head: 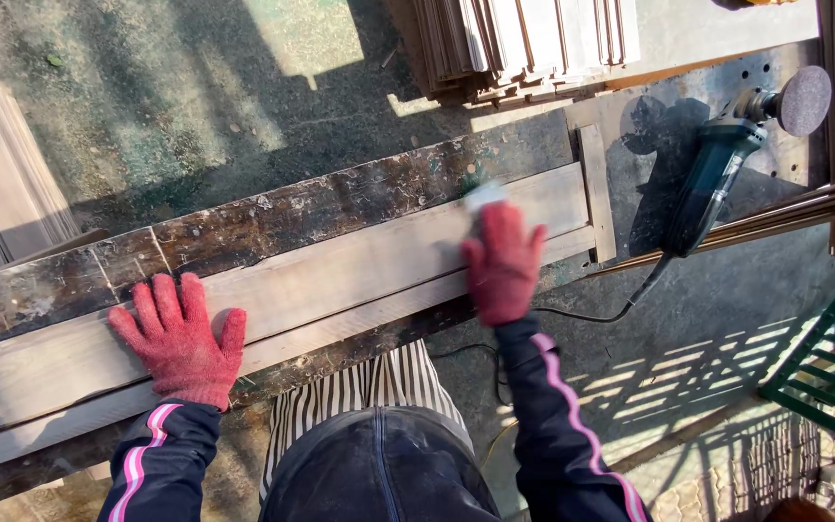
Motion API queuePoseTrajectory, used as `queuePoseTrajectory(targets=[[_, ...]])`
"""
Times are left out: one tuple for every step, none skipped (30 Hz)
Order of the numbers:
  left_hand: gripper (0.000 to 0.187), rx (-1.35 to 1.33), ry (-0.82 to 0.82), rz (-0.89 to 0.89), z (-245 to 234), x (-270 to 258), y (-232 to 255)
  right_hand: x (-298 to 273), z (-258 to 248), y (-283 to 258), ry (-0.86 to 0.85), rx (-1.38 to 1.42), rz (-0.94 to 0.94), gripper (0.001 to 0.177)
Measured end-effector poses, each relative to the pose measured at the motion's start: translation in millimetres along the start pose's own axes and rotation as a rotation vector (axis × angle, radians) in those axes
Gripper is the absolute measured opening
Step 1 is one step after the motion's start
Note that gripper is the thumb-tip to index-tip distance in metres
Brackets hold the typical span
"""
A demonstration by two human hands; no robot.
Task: Sanding a wooden plank using an angle grinder with a sanding disc and a hand sanding block.
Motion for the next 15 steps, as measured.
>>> queuePoseTrajectory(targets=[[0.071,0.009,-0.007,-0.004,0.6,-2.6,0.5,-12.8,-5.2,54.9,-0.054,-0.124,0.224,0.071],[0.071,0.021,-0.005,-0.003,1.2,-0.1,-0.7,-26.8,-13.4,106.8,-0.099,-0.246,0.449,0.069],[0.071,0.020,-0.004,0.003,-1.8,3.8,-1.9,-19.0,-18.6,77.7,-0.096,-0.247,0.455,0.069],[0.070,0.021,-0.004,0.005,-4.1,4.3,0.4,-12.6,-28.1,50.9,-0.053,-0.282,0.438,0.068],[0.069,0.022,-0.004,0.008,-6.8,5.1,2.7,-5.9,-37.6,24.0,-0.009,-0.317,0.420,0.066],[0.069,0.016,0.003,0.011,-6.4,6.0,2.7,-17.6,-30.0,-13.3,-0.001,-0.322,0.422,0.066],[0.069,0.015,0.010,0.017,-5.9,6.8,2.5,-27.9,-19.9,-52.7,-0.013,-0.200,0.280,0.077],[0.069,0.019,0.010,0.015,-6.6,2.5,0.9,-41.3,-8.7,-94.3,-0.032,-0.072,0.133,0.087],[0.069,0.019,0.011,0.012,-5.3,1.9,3.8,-39.2,-14.4,-72.9,-0.032,-0.072,0.130,0.087],[0.069,0.007,0.010,0.018,-6.2,3.4,3.1,-38.8,-19.6,-56.6,0.003,-0.116,0.129,0.078],[0.069,-0.004,0.009,0.024,-6.8,4.9,2.6,-38.9,-24.3,-39.9,0.037,-0.159,0.128,0.071],[0.069,-0.006,0.004,0.031,-5.1,4.1,1.3,-37.1,-25.4,-9.2,0.034,-0.161,0.135,0.071],[0.069,-0.011,-0.005,0.034,-3.8,3.2,-0.4,-36.6,-27.8,23.0,0.055,-0.218,0.251,0.064],[0.069,-0.017,-0.012,0.033,-3.1,2.3,-1.6,-34.9,-31.1,55.9,0.076,-0.275,0.361,0.059],[0.069,-0.019,-0.015,0.036,-4.4,-1.1,-1.1,-23.0,-41.4,26.6,0.074,-0.277,0.364,0.059]])
Point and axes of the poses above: each hand's wrist, its own x-axis towards the middle knuckle, its own z-axis out of the palm, y = z × x, the point moved 2 cm from there along x, towards the middle knuckle, and after that the axes turned 9 degrees about -z, right-handed, at the moved point
